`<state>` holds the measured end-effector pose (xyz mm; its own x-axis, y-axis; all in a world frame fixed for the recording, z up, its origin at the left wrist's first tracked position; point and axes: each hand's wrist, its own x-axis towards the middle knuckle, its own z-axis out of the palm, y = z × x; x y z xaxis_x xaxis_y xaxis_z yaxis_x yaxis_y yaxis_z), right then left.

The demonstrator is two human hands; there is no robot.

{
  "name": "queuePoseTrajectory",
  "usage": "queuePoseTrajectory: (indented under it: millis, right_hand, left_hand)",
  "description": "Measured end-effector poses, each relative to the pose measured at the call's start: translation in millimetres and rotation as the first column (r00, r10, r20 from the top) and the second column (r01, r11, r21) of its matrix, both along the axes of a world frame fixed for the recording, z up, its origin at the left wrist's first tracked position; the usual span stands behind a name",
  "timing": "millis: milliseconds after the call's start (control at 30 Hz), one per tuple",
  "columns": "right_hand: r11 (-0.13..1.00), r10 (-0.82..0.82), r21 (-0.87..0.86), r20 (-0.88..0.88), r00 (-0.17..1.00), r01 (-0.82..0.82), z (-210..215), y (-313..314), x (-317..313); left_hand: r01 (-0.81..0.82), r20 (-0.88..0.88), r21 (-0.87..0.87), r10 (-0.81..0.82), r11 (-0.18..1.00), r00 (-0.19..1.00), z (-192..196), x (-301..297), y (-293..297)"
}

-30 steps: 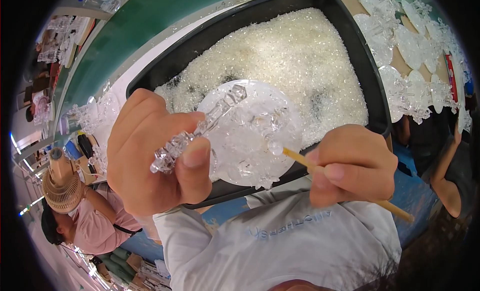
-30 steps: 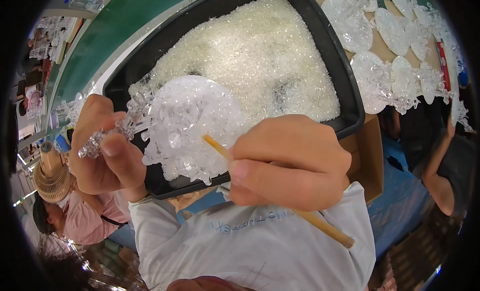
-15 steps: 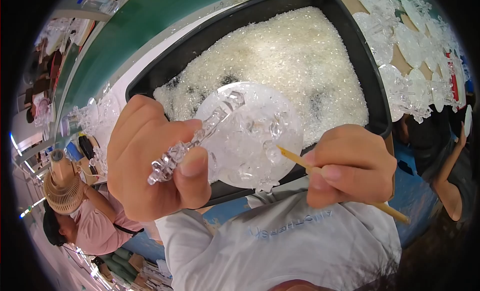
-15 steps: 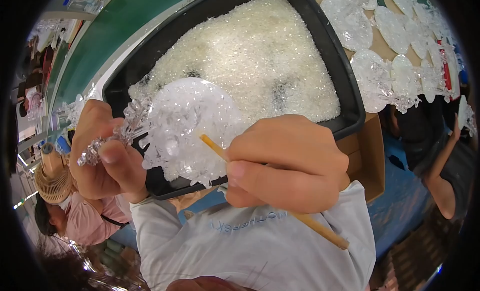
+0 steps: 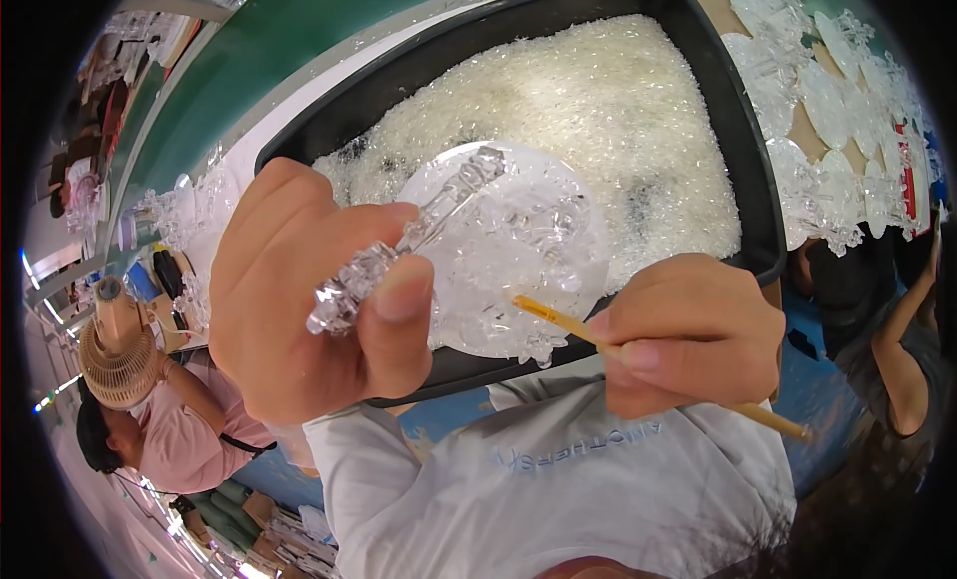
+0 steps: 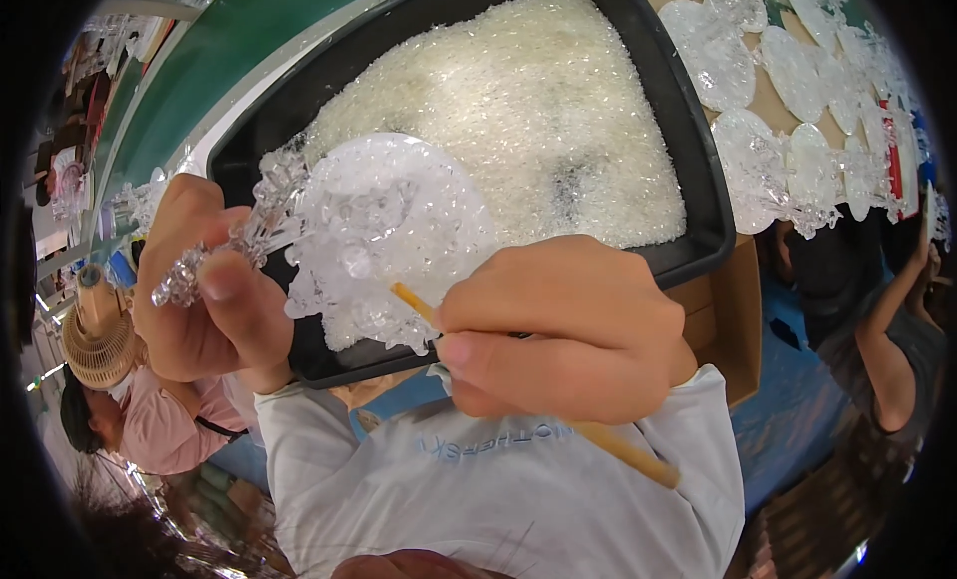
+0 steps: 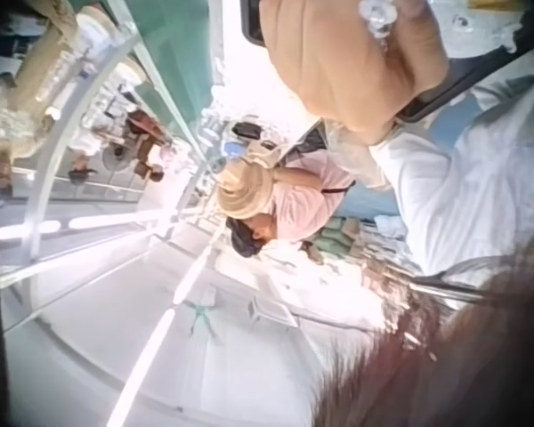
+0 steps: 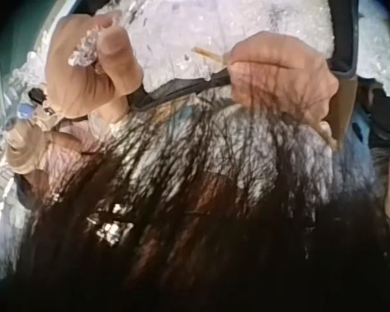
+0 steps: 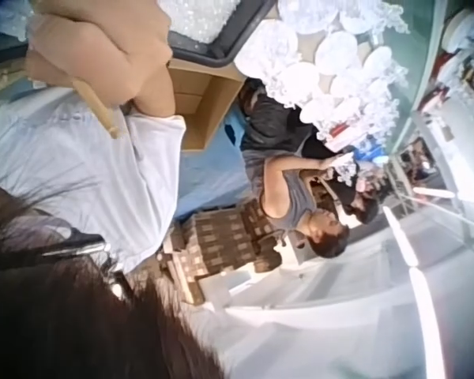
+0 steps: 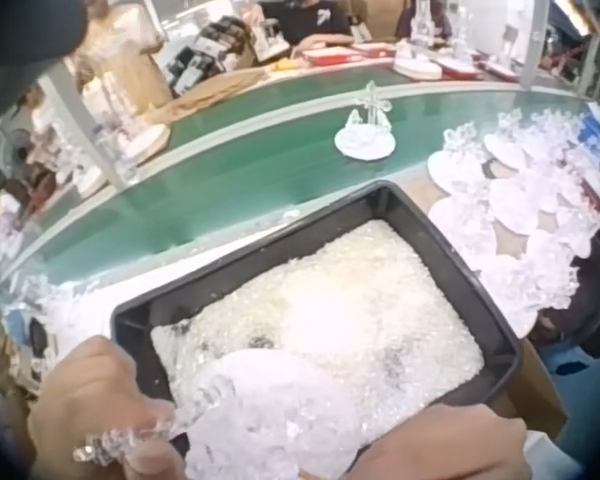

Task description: Applying adhesive to clear plastic components and coating them with small white beads or crystals.

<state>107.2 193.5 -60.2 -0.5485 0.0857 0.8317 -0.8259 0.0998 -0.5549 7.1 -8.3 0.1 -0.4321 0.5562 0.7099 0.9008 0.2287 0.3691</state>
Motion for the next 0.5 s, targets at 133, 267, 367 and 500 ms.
queuePoseTrajectory:
  millis: [133,267,367,500]
  right_hand:
    - [0.999,0.046,0.013,0.005,0.999,-0.046,0.3,7.5,0.8]
    - [0.999,0.031,-0.012,-0.004,1.0,-0.031,-1.4,4.0,-0.7]
    - [0.999,0.048,-0.019,0.015,0.999,-0.048,0.9,6.9,1.6]
    - [0.995,0.094,-0.048,0.036,0.995,-0.092,-4.8,-1.4,-1.5]
  left_hand:
    - [0.037,-0.021,0.015,-0.037,0.999,0.999,-3.2,-2.9,-1.8]
    - [0.042,-0.041,0.001,-0.042,0.999,0.998,-3.1,-3.8,-0.6]
    - [0.042,-0.054,-0.019,-0.043,0.999,0.998,-0.7,-3.2,1.1]
    - [0.065,-0.05,-0.081,-0.069,0.995,0.996,0.7,-4.4,1.5]
